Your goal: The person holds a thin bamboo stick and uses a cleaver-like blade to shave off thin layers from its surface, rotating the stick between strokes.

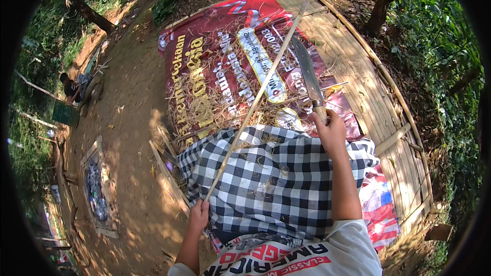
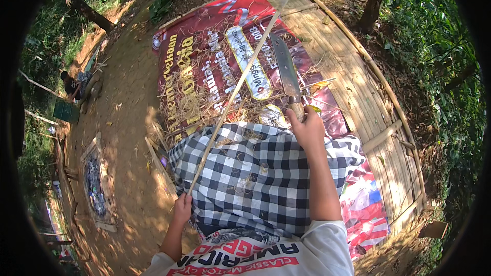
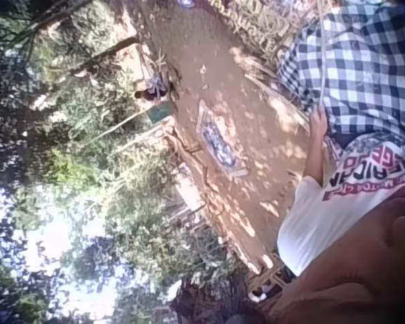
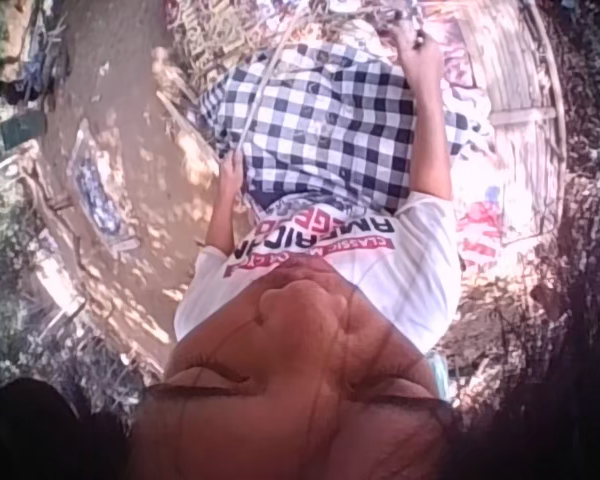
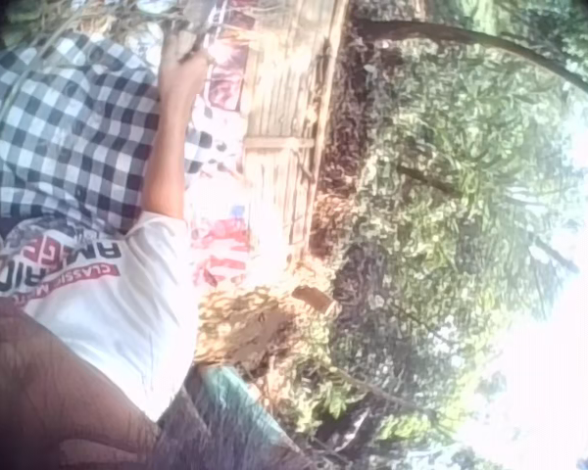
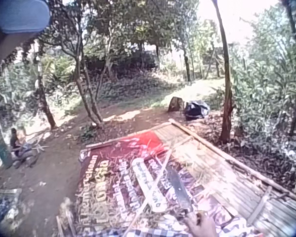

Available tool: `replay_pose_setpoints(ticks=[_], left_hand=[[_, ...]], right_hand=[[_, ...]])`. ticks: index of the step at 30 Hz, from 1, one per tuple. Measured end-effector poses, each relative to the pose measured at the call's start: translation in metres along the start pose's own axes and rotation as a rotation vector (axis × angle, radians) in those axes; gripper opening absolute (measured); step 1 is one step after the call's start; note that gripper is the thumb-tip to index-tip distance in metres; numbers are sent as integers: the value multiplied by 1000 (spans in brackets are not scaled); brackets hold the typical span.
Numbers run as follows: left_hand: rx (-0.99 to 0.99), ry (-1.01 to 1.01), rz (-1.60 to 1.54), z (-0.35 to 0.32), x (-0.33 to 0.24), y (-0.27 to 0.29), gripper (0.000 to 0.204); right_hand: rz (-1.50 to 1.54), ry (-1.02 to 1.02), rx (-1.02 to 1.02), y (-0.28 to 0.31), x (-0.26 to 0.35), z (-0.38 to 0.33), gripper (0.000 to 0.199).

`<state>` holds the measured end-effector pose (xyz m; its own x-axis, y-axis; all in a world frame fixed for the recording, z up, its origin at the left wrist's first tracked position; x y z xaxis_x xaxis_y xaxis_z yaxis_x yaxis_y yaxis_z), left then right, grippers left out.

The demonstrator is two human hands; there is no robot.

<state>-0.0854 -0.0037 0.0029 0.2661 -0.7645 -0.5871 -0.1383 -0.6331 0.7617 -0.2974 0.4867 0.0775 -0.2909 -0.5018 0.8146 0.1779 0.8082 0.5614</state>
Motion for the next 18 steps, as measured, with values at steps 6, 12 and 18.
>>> replay_pose_setpoints(ticks=[6, 12, 18], left_hand=[[16, 9, 88, -1, 10, -4, 37], [-20, 39, 127, -1, 15, -1, 44], [-23, 61, 199, 1, 10, 3, 47]], right_hand=[[143, 80, -80, 2, -16, 5, 37], [158, 189, -140, 8, -8, -4, 39], [119, 294, -101, 6, 13, -23, 42]])
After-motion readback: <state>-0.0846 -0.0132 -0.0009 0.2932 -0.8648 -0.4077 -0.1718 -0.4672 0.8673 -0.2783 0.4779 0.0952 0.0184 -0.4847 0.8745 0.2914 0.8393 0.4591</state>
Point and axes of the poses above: each hand's wrist, its own z-axis towards the middle knuckle, its own y-axis out of the back of the hand, x = y × z, the point moved 10 cm from there along z, towards the middle knuckle, and after that the axes turned 5 degrees about x, right-handed, at the moved point
